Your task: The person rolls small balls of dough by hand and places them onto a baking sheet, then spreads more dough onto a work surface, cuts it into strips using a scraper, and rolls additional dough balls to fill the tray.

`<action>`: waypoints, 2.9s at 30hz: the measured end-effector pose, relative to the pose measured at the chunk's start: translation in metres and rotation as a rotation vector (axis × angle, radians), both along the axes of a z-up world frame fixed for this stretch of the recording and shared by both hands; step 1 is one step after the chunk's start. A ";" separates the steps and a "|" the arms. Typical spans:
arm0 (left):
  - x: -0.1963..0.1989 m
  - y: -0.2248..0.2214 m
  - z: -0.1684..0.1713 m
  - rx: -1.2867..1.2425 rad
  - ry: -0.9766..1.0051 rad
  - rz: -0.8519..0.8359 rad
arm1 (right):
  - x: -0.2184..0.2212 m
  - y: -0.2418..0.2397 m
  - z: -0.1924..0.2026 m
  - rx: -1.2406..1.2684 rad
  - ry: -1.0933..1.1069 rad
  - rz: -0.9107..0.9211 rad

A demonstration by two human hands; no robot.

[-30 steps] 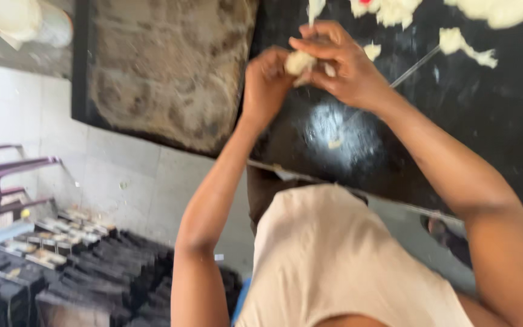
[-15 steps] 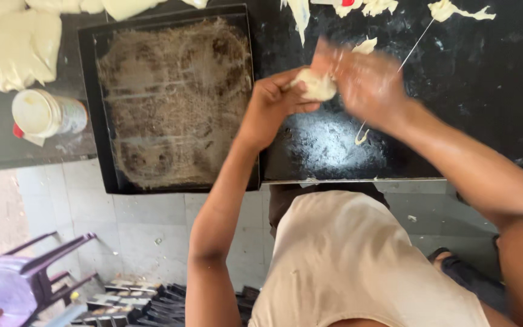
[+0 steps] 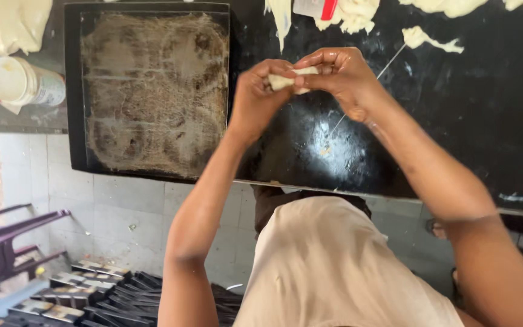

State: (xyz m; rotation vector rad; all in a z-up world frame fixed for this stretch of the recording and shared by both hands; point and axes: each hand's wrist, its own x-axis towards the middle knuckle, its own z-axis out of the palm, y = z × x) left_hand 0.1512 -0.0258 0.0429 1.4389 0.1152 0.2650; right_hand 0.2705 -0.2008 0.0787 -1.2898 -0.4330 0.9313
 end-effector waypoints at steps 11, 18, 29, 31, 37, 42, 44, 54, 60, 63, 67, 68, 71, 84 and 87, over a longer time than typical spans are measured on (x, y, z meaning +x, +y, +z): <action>-0.061 0.036 -0.006 -0.090 0.129 0.219 | -0.031 0.040 -0.016 -0.023 0.317 0.045; -0.096 0.065 0.013 -0.228 0.208 0.266 | -0.085 0.080 0.005 0.244 -1.552 0.075; -0.154 0.051 -0.032 -0.018 -0.012 0.208 | -0.085 0.128 -0.012 -0.047 -0.901 0.321; -0.163 0.057 -0.036 0.248 0.091 0.216 | -0.110 0.139 -0.020 -0.101 0.042 0.388; -0.260 0.044 -0.018 -0.529 -0.139 0.321 | -0.188 0.101 -0.048 0.377 -1.170 0.396; -0.275 0.077 -0.073 0.503 0.676 0.553 | -0.202 0.114 -0.104 0.102 -1.148 0.459; -0.265 0.084 -0.111 0.779 0.229 0.380 | -0.177 0.104 -0.112 0.051 -1.089 0.359; -0.143 0.037 -0.045 0.638 0.201 0.390 | -0.001 -0.003 -0.116 -0.417 -1.657 -0.291; -0.017 -0.030 -0.044 0.788 -0.065 0.402 | -0.007 0.011 -0.086 -0.133 -0.972 0.024; -0.013 -0.033 -0.061 0.008 0.095 0.447 | -0.021 0.013 -0.055 -0.044 -0.785 -0.074; -0.040 -0.012 -0.059 -0.576 0.236 0.266 | -0.036 -0.001 -0.030 0.117 -1.141 0.051; -0.047 -0.010 -0.055 -0.566 0.225 0.280 | -0.032 0.004 -0.025 0.110 -0.947 0.005; -0.065 -0.017 -0.048 -0.344 0.056 0.131 | -0.023 0.024 -0.015 -0.202 -0.947 0.226; -0.064 0.013 0.039 -0.026 0.092 -0.128 | -0.042 0.014 0.009 -0.032 -0.497 -0.035; -0.034 0.004 0.006 0.268 -0.154 -0.001 | -0.030 0.008 -0.011 -0.002 -0.185 -0.047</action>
